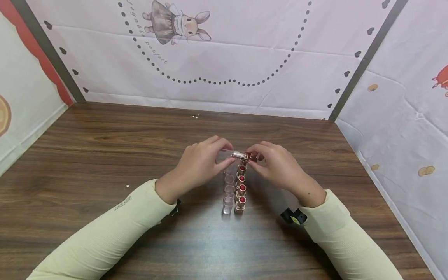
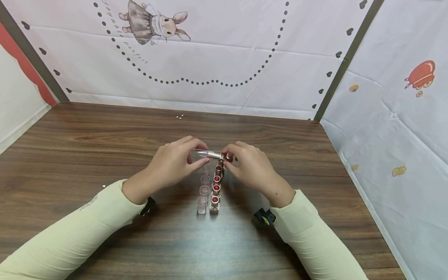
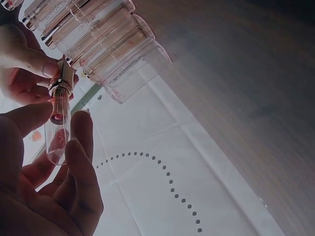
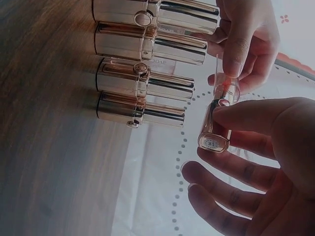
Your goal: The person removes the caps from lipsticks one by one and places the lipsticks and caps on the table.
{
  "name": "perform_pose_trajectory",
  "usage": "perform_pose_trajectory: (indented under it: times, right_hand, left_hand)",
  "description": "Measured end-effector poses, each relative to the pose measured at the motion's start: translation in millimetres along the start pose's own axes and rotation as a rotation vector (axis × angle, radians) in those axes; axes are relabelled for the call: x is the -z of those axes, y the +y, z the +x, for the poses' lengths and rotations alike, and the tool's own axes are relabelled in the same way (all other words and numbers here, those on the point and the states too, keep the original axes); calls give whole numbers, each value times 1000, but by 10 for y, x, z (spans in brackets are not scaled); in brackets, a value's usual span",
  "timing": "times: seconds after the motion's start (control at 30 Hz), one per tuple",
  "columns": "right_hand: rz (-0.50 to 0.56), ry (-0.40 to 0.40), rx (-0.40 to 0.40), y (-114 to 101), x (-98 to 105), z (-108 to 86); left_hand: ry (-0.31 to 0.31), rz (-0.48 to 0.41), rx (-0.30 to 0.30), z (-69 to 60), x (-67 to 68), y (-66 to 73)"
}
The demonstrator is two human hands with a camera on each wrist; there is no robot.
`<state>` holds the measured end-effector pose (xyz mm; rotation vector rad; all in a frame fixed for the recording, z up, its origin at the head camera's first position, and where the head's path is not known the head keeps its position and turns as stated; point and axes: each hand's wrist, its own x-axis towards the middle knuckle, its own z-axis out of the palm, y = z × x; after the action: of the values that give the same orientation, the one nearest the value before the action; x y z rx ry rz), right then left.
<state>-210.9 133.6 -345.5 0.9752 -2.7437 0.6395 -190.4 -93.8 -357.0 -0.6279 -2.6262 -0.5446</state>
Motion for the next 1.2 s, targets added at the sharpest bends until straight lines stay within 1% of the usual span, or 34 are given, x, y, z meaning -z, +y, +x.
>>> perform_pose_trajectory:
  times: [0.43,0.67,0.9,1.2]
  right_hand:
    - [10,-24,-27,33,0,16]
    - [11,-41,-47,50,2,24]
    - [22,-52,-63,57,8,26]
    - [35,-55,-87,98,-8,38]
  left_hand:
    - [-29,-6,7,25,8,-24]
    - [-32,-12,8,33,6,-39]
    - [-46,-15,36,46,8,-38]
    - [-46,-19,69,51,15,-67]
